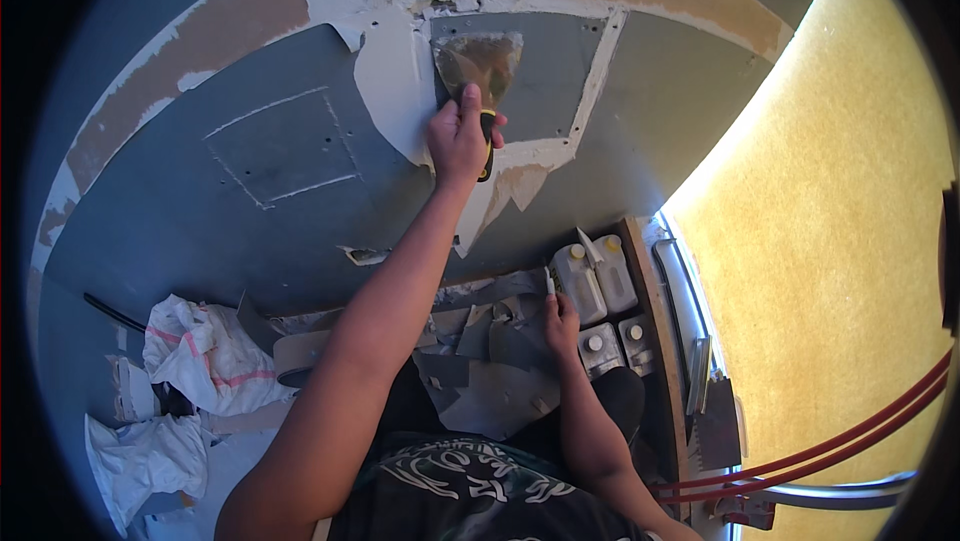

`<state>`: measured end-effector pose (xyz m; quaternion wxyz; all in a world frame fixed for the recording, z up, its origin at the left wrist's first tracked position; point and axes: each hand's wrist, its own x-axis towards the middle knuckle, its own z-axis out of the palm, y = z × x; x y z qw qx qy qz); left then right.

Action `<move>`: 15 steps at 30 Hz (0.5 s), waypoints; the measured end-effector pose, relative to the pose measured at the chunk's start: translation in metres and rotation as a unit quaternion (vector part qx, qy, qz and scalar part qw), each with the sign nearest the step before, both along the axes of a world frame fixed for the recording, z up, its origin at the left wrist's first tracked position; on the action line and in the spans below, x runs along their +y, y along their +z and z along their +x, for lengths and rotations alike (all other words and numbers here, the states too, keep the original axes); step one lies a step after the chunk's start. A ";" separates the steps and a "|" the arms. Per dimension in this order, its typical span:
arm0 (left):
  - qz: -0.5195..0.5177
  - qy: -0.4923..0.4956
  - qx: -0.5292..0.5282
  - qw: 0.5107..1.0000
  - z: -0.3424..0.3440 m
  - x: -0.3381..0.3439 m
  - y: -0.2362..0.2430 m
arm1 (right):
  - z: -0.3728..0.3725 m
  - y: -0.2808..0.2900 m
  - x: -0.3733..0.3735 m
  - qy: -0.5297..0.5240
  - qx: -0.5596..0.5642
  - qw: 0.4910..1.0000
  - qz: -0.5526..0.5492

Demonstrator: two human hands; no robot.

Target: Scraping old paint and wall surface around an access panel and walking through a construction site.

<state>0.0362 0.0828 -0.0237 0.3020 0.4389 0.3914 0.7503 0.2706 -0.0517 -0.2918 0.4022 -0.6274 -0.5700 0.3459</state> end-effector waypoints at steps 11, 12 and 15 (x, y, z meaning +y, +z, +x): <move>0.004 0.010 0.004 1.000 -0.001 -0.001 -0.003 | -0.064 0.330 0.072 0.153 -0.045 0.895 0.417; 0.006 0.005 0.008 1.000 -0.001 -0.002 -0.002 | -0.068 0.343 0.077 0.165 -0.084 0.880 0.437; 0.016 0.007 0.038 0.999 0.003 -0.006 -0.001 | -0.074 0.354 0.083 0.182 -0.127 0.860 0.459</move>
